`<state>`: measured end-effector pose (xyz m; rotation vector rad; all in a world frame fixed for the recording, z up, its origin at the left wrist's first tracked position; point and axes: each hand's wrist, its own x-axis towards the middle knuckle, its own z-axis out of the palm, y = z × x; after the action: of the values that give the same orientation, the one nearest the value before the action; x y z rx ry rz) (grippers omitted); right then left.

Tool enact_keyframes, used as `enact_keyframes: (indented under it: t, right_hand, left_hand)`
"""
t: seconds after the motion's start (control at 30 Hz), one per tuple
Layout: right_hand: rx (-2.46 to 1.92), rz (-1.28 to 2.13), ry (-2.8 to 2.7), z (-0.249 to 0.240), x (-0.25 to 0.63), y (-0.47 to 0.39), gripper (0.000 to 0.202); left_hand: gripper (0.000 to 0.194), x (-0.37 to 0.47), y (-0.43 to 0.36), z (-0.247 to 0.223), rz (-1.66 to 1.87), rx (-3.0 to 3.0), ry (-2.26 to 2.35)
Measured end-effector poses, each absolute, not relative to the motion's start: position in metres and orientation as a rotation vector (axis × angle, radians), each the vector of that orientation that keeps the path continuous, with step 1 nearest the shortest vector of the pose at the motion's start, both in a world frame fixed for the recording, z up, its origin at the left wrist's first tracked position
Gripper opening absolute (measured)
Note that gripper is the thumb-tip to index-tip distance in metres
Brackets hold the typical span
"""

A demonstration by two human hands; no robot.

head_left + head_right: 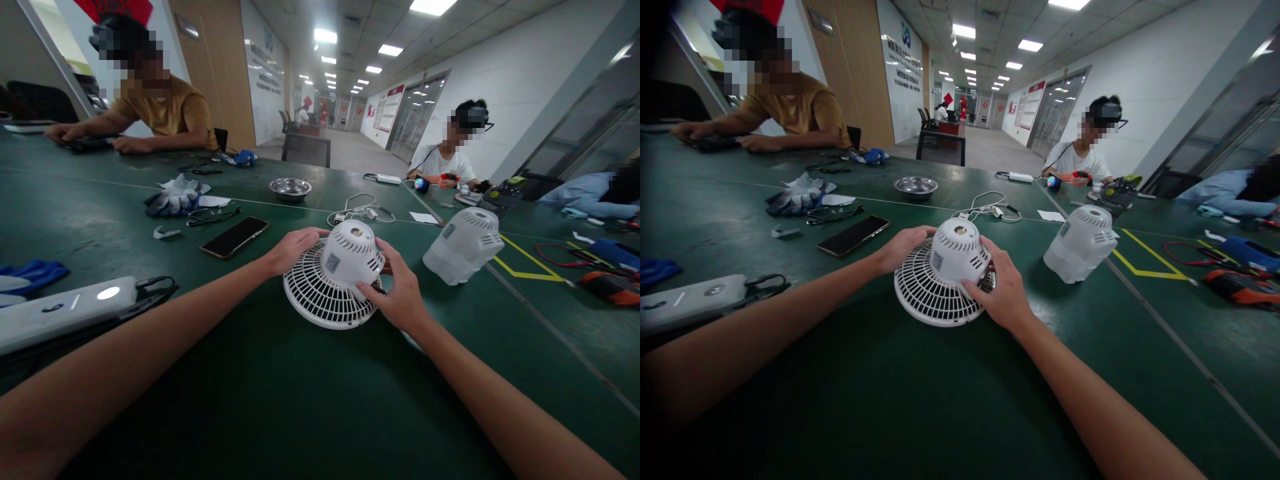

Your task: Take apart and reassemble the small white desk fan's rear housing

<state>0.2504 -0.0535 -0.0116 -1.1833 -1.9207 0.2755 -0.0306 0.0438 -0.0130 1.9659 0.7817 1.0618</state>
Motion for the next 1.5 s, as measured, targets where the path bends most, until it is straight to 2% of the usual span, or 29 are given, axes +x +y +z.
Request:
enact_keyframes:
  t: [0.07, 0.23, 0.47, 0.83, 1.37, 1.5]
  right_hand:
    - [-1.16, 0.209, -1.952, -0.012, 0.252, -0.052, 0.086]
    - [-1.099, 0.225, -2.003, -0.011, 0.258, -0.053, 0.091]
    - [-1.096, 0.316, -2.084, -0.006, 0.261, -0.056, 0.091]
    - [-1.129, 0.441, -2.006, -0.003, 0.256, -0.05, 0.091]
    - [-1.152, 0.153, -2.047, -0.012, 0.251, -0.05, 0.095]
    - [-1.151, 0.055, -2.082, -0.01, 0.251, -0.05, 0.11]
  left_hand:
    - [0.056, -0.027, 0.037, -0.005, 0.933, 2.147, 0.622]
    - [0.074, -0.021, 0.029, 0.006, 0.828, 2.555, 0.747]
    - [0.066, -0.018, 0.027, 0.01, 0.708, 2.578, 0.673]
    - [0.069, -0.019, 0.025, 0.011, 0.676, 2.426, 0.668]
    - [0.066, -0.022, 0.033, 0.004, 0.754, 2.59, 0.608]
    - [0.062, -0.021, 0.037, -0.001, 0.837, 2.654, 0.609]
